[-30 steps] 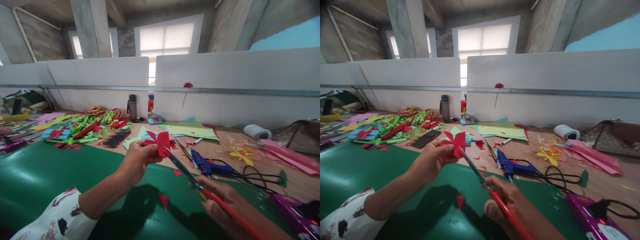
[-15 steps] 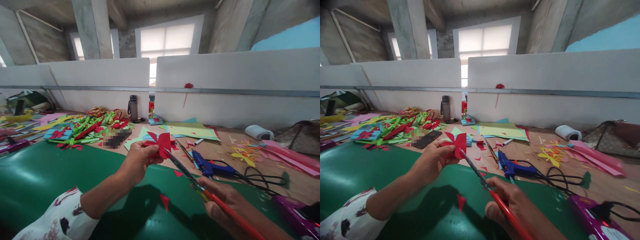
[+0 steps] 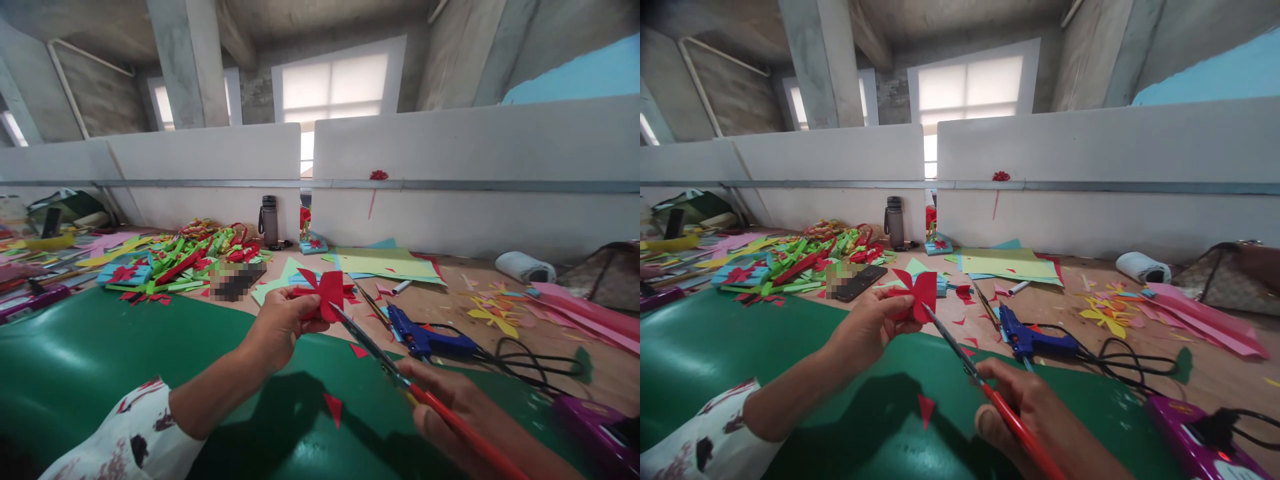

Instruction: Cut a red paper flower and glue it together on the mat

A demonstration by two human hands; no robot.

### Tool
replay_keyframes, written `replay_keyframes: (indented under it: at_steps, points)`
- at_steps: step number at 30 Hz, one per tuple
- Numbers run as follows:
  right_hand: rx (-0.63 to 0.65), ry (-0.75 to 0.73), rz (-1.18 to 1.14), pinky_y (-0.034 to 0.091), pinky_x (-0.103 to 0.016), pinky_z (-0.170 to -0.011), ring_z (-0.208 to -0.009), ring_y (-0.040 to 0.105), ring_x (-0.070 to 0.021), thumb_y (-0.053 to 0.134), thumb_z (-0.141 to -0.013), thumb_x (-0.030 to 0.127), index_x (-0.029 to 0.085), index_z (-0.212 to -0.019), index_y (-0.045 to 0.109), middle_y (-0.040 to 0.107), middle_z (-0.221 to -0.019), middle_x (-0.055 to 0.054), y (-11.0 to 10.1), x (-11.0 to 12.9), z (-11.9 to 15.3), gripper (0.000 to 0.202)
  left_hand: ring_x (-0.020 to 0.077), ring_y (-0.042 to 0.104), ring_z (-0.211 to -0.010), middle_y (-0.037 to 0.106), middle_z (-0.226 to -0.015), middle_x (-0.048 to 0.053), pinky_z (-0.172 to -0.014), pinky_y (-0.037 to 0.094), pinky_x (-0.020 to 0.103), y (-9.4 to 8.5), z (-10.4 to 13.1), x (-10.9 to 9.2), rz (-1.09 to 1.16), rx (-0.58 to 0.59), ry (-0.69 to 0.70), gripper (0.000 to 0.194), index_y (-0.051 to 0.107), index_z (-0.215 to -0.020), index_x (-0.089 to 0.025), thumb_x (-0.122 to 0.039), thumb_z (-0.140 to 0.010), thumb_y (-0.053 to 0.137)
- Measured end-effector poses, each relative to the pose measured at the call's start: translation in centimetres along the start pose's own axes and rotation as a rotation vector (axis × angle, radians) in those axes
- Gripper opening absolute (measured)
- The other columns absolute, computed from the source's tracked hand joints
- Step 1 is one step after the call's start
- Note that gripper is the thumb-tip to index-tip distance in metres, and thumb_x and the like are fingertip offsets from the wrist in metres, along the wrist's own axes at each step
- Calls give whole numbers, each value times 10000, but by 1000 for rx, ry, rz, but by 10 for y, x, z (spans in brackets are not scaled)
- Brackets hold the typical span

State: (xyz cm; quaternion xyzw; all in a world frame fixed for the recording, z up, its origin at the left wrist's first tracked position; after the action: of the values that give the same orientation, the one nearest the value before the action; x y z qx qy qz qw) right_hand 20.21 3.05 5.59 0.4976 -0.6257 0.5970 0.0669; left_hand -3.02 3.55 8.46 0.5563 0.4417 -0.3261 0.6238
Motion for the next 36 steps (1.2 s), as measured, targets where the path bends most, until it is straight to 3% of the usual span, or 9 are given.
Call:
replay_keyframes:
  at_steps: [4,11,16,20,25,30,34,36]
  points:
    - [-132,55,-21,564,-342,-700,-909,648,-289,539,-741,604,237,-1099,640,670,-1087,-107,4,-5,11,523,166,638,-585,666,-634,76,-562,535,280,0,-1,0,-6,25,2,143,566,-714,-101,-149,-634,674]
    - [-136,-2,4,544,-383,-784,-1021,606,-316,527,-752,604,239,-1107,638,650,-1138,-115,4,-6,16,521,156,627,-565,654,-620,60,-552,534,278,2,0,-1,-7,36,-7,140,570,-693,-102,-145,-624,684]
    - [-102,94,-18,548,-348,-781,-1034,605,-306,536,-737,613,232,-1130,629,651,-1151,-94,5,-9,13,555,151,630,-561,642,-606,38,-547,537,271,2,2,0,-1,33,-14,129,575,-691,-105,-132,-630,685]
    - [-10,43,1,560,-288,-640,-882,660,-291,514,-736,622,250,-997,684,716,-938,-64,2,-5,3,486,153,632,-544,647,-599,44,-529,537,270,3,2,0,6,29,-27,99,572,-694,-102,-105,-646,659]
    - [124,22,21,515,-245,-494,-640,655,-218,460,-798,566,230,-915,674,692,-733,-42,1,2,-1,416,139,620,-509,635,-561,30,-526,539,268,3,1,0,26,26,-34,70,571,-673,-103,-78,-661,636]
    - [-36,5,20,545,-271,-559,-741,666,-247,476,-797,564,215,-1062,637,704,-878,-83,3,1,5,467,136,618,-510,634,-565,30,-526,538,264,2,1,0,17,32,-47,59,574,-667,-99,-65,-670,622]
    - [-17,-60,88,565,-293,-638,-863,663,-281,512,-802,519,209,-1121,624,693,-1006,-110,2,-5,7,459,136,614,-509,627,-561,28,-519,537,267,3,1,1,12,11,-56,60,571,-670,-101,-59,-673,614]
    - [-8,-73,85,567,-282,-609,-843,669,-274,516,-805,507,239,-1135,621,705,-976,-91,0,-7,7,438,141,616,-512,628,-566,30,-518,537,271,3,1,1,14,2,-57,65,571,-681,-103,-62,-666,619]
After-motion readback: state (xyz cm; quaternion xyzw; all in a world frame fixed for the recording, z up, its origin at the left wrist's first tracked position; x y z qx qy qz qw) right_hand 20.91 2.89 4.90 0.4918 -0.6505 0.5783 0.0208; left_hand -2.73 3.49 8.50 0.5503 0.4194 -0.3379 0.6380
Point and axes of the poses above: each hand's wrist, its own z-axis away from the middle knuckle, its own y-axis out of the palm, x = y × z, the point moved 1 cm from there along -z, towards the middle knuckle
